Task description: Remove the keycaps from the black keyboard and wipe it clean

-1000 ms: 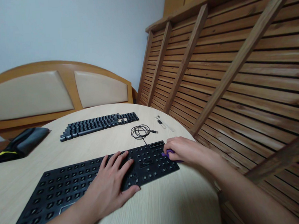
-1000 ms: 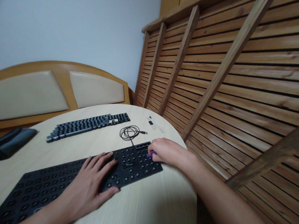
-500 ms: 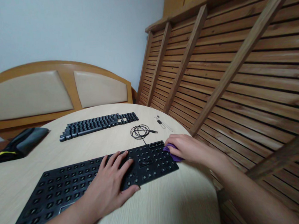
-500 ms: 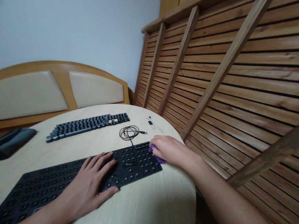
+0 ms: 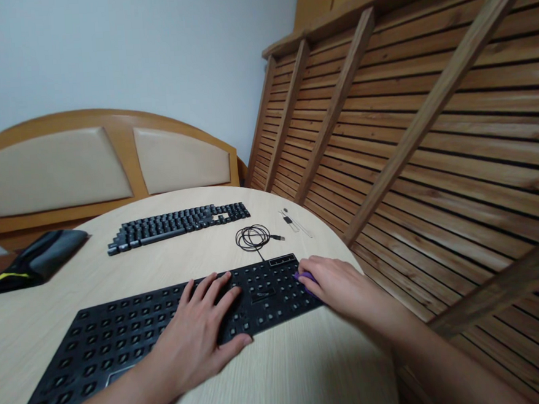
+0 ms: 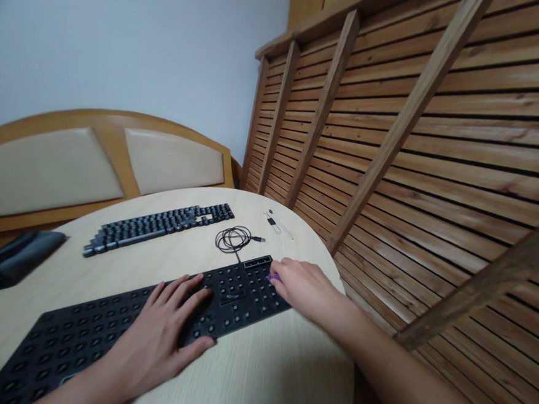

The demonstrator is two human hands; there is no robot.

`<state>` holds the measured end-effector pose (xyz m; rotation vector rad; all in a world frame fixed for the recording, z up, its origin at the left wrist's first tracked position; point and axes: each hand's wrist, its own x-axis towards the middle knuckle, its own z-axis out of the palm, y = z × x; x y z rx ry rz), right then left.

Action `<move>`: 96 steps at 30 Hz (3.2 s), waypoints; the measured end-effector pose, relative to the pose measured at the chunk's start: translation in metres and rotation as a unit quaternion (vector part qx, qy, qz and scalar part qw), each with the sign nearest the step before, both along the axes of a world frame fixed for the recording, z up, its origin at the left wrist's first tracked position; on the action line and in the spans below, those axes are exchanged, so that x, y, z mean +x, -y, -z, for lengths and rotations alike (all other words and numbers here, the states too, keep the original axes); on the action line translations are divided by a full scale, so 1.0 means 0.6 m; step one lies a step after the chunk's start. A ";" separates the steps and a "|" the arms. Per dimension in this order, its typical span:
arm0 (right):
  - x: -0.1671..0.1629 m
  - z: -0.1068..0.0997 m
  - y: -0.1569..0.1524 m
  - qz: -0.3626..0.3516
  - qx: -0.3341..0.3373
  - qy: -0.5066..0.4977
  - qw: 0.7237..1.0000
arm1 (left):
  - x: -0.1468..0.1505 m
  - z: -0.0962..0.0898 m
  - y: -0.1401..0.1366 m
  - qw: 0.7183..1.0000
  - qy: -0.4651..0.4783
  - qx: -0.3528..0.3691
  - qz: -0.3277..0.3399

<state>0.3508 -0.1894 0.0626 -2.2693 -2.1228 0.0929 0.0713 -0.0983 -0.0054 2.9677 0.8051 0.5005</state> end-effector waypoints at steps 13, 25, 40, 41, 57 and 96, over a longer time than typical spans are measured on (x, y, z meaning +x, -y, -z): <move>-0.006 0.020 -0.040 0.044 0.091 -0.042 0.994 | 0.001 -0.003 0.001 1.000 -0.009 -0.002 -0.002; -0.003 0.034 -0.042 0.082 0.093 -0.067 0.990 | 0.000 -0.002 0.001 1.000 -0.004 0.000 0.000; -0.002 0.017 -0.042 0.075 -0.002 -0.160 0.984 | 0.002 -0.003 0.000 1.000 -0.011 -0.002 -0.007; -0.002 0.018 -0.041 0.080 -0.008 -0.175 0.981 | 0.002 -0.003 0.001 1.000 -0.011 -0.002 -0.008; -0.009 0.020 0.036 0.085 -0.059 -0.278 0.955 | 0.001 -0.002 0.000 1.000 -0.009 0.002 -0.009; 0.000 0.031 0.030 0.052 -0.006 -0.034 0.998 | 0.000 -0.003 0.001 1.000 0.006 0.000 -0.003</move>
